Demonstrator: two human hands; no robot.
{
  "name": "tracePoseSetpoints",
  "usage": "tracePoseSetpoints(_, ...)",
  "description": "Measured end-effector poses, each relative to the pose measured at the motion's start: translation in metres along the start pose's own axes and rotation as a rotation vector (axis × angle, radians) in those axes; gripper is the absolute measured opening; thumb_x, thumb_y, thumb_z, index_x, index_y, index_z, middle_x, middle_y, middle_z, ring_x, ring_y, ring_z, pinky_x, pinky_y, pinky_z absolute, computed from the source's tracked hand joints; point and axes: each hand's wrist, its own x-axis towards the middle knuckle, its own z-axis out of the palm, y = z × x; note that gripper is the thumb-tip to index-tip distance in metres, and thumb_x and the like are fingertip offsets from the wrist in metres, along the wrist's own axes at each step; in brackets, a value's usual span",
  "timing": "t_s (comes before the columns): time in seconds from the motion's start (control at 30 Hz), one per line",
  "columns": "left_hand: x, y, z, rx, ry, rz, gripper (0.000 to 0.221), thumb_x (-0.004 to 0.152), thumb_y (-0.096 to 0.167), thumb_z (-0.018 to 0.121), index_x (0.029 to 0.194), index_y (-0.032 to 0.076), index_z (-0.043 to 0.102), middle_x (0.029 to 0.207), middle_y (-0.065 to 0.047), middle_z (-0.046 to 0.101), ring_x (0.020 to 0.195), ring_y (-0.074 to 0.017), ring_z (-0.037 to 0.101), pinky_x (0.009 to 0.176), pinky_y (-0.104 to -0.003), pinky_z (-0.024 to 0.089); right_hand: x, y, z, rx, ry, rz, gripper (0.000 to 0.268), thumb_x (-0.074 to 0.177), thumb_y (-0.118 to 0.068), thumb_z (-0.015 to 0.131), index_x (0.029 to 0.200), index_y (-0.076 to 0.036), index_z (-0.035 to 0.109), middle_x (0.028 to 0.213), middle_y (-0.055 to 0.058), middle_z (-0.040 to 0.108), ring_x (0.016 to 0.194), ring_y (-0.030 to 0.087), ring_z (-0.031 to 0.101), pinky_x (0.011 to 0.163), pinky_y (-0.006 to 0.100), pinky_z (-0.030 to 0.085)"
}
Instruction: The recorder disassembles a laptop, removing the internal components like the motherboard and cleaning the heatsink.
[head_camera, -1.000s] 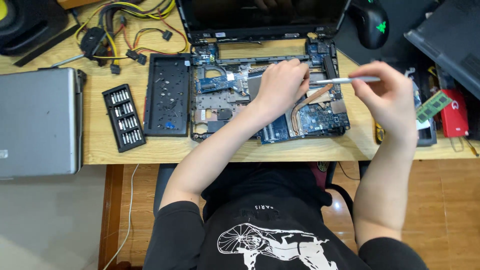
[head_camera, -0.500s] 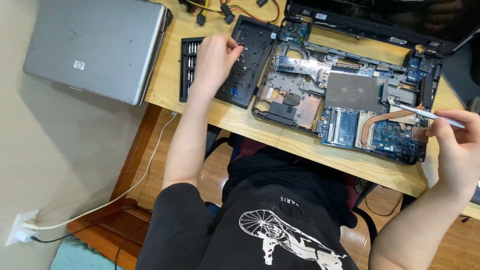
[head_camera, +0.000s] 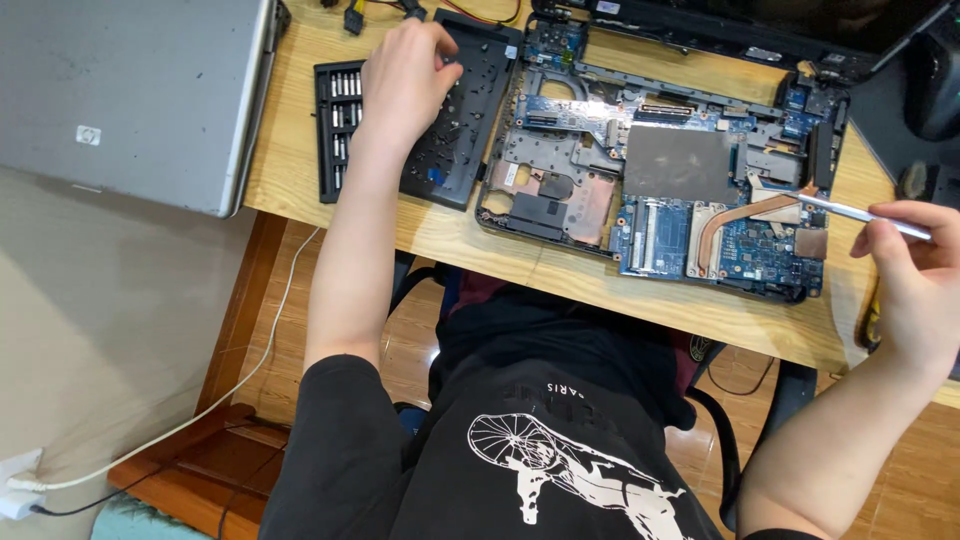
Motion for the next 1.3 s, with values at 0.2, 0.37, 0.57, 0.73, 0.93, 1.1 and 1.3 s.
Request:
tracePoseSetpoints(0.2, -0.047, 0.099, -0.005, -0.029, 0.081, 0.204, 0.025, 0.1, 0.016, 0.074, 0.12, 0.003, 0.068, 0.099, -0.015, 0.066, 0.093, -0.036, 0.067, 0.077, -0.048, 0.053, 0.014, 0.002, -0.018, 0.001, -0.061, 0.043, 0.01, 0.112, -0.002, 0.067, 0.12, 0.003, 0.064, 0.101, 0.006, 0.069, 0.094, 0.011, 0.068, 0.088, 0.022, 0.054)
tracePoseSetpoints(0.37, -0.103, 0.207, 0.071, -0.33, -0.111, 0.651, 0.033, 0.094, 0.021, 0.074, 0.121, 0.005, 0.066, 0.116, -0.013, 0.064, 0.117, -0.0338, 0.06, 0.098, -0.048, 0.05, 0.031, -0.046, -0.035, -0.41, -0.183, -0.08, 0.013, 0.114, -0.006, 0.076, 0.114, 0.005, 0.07, 0.104, 0.008, 0.073, 0.093, 0.012, 0.07, 0.081, 0.024, 0.055)
tracePoseSetpoints(0.57, -0.117, 0.25, 0.118, -0.17, -0.238, 0.741, 0.064, 0.092, 0.036, 0.073, 0.14, -0.001, 0.054, 0.153, -0.021, 0.046, 0.148, -0.0352, 0.039, 0.121, -0.05, 0.034, 0.042, -0.097, -0.023, -0.673, -0.409, -0.369, 0.013, 0.101, -0.008, 0.075, 0.11, 0.001, 0.073, 0.102, 0.011, 0.072, 0.094, 0.022, 0.074, 0.081, 0.031, 0.059)
tracePoseSetpoints(0.73, -0.119, 0.244, 0.126, -0.169, -0.326, 0.676, 0.07, 0.095, 0.04, 0.07, 0.147, -0.001, 0.049, 0.158, -0.021, 0.042, 0.15, -0.0334, 0.038, 0.123, -0.049, 0.031, 0.04, -0.099, -0.02, -0.671, -0.424, -0.348, 0.014, 0.099, -0.008, 0.075, 0.109, 0.001, 0.071, 0.1, 0.012, 0.072, 0.093, 0.023, 0.074, 0.081, 0.032, 0.059)
tracePoseSetpoints(0.93, -0.118, 0.245, 0.121, -0.192, -0.327, 0.668, 0.068, 0.096, 0.039, 0.07, 0.148, -0.001, 0.049, 0.158, -0.021, 0.042, 0.151, -0.0337, 0.038, 0.124, -0.049, 0.031, 0.039, -0.092, -0.018, -0.803, -0.43, -0.414, 0.014, 0.1, -0.011, 0.075, 0.107, 0.001, 0.072, 0.099, 0.013, 0.071, 0.09, 0.024, 0.074, 0.08, 0.032, 0.06)
tracePoseSetpoints(1.1, -0.117, 0.245, 0.119, -0.196, -0.333, 0.664, 0.068, 0.097, 0.039, 0.07, 0.148, -0.001, 0.049, 0.158, -0.021, 0.042, 0.15, -0.0341, 0.037, 0.124, -0.05, 0.031, 0.037, -0.096, -0.017, -0.791, -0.436, -0.427, 0.014, 0.1, -0.012, 0.075, 0.106, 0.0, 0.072, 0.099, 0.012, 0.072, 0.091, 0.024, 0.074, 0.08, 0.033, 0.06)
tracePoseSetpoints(1.3, -0.118, 0.245, 0.12, -0.191, -0.328, 0.666, 0.067, 0.097, 0.039, 0.069, 0.147, -0.001, 0.049, 0.158, -0.021, 0.042, 0.151, -0.0341, 0.037, 0.124, -0.05, 0.031, 0.034, -0.106, -0.012, -0.893, -0.429, -0.403, 0.014, 0.098, -0.013, 0.077, 0.103, -0.001, 0.072, 0.096, 0.012, 0.071, 0.089, 0.026, 0.073, 0.077, 0.034, 0.059)
